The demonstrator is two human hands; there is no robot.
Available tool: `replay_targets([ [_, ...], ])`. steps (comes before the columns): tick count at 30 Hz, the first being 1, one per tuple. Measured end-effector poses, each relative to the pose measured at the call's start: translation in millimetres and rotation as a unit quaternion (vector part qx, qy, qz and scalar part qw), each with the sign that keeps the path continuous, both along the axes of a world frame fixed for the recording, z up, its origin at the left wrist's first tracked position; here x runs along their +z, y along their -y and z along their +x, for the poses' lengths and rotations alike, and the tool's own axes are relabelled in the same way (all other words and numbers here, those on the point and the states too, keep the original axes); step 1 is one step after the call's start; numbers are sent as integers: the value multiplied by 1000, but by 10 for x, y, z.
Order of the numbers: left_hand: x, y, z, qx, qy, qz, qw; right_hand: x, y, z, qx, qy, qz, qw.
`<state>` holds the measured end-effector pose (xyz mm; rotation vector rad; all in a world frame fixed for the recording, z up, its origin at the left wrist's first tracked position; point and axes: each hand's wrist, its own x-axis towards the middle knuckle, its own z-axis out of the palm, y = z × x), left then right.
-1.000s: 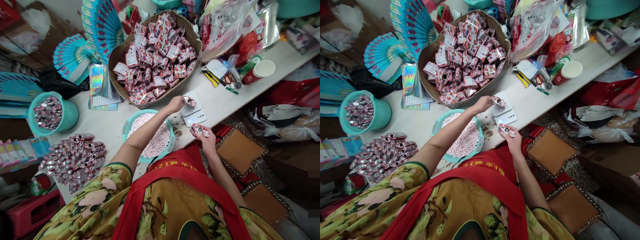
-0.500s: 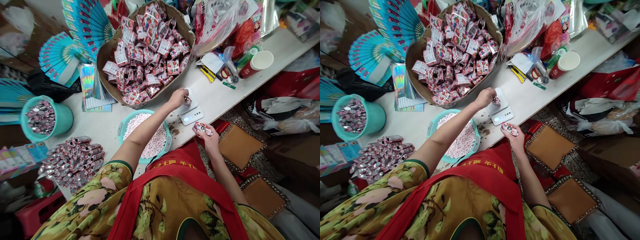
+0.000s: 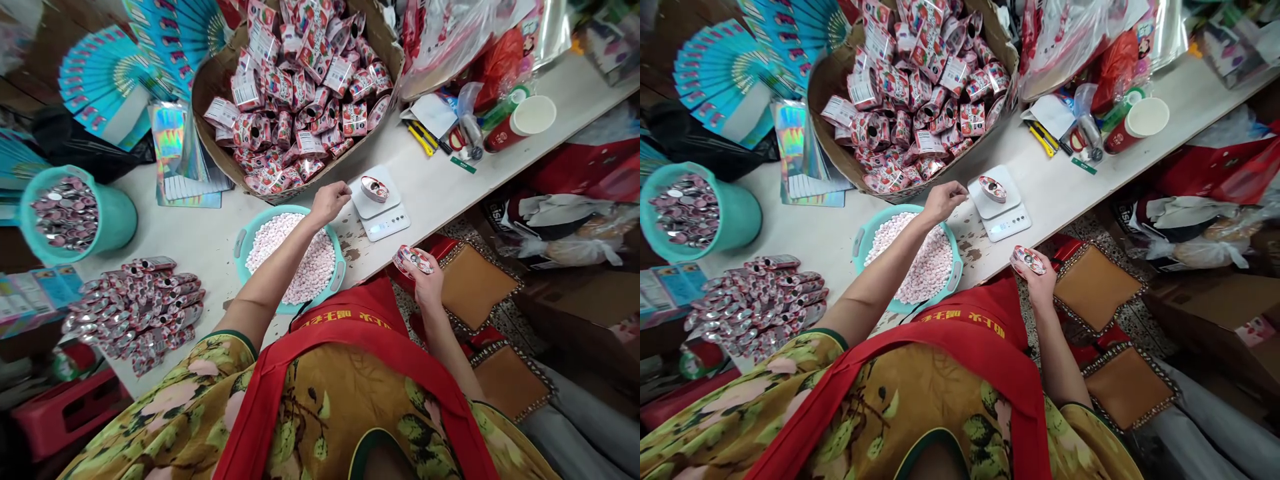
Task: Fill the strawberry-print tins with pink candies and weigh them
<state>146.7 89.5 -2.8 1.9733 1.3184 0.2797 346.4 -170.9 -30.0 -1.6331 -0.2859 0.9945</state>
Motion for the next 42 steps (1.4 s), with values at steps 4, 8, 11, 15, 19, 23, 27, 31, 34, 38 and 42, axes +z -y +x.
replay_targets([
  [4,-26,-38,241,-62,-44,32,997,-13,-18,-14,-2,9,-12,1000],
  [8,-37,-87,556,-115,-103,65,986,1,-79,-1,-2,9,-11,1000],
  [11,73,-128,597,-78,-148,77,983,24,-120,34,-2,8,-8,1000],
  [15,331,-59,62,8,-205,96,974,-10,-136,116,-18,8,-3,1000],
  [19,407,257,-788,30,-267,33,963,-112,-184,136,-18,23,-2,1000],
  [23,229,621,-1276,57,-237,-63,968,-111,-336,22,-3,7,3,1000],
  [27,165,789,-1416,84,-189,-56,977,-4,-468,-133,37,7,13,999],
  [31,250,675,-1226,118,-63,-49,990,22,-494,-230,71,11,20,997],
  [34,229,427,-655,58,41,-26,997,-21,-474,-265,68,2,11,998],
  [38,10,33,318,-63,69,55,994,-47,-437,-247,61,-2,-5,998],
  [42,-226,-174,759,-132,-25,73,988,-28,-404,-150,64,16,-10,998],
])
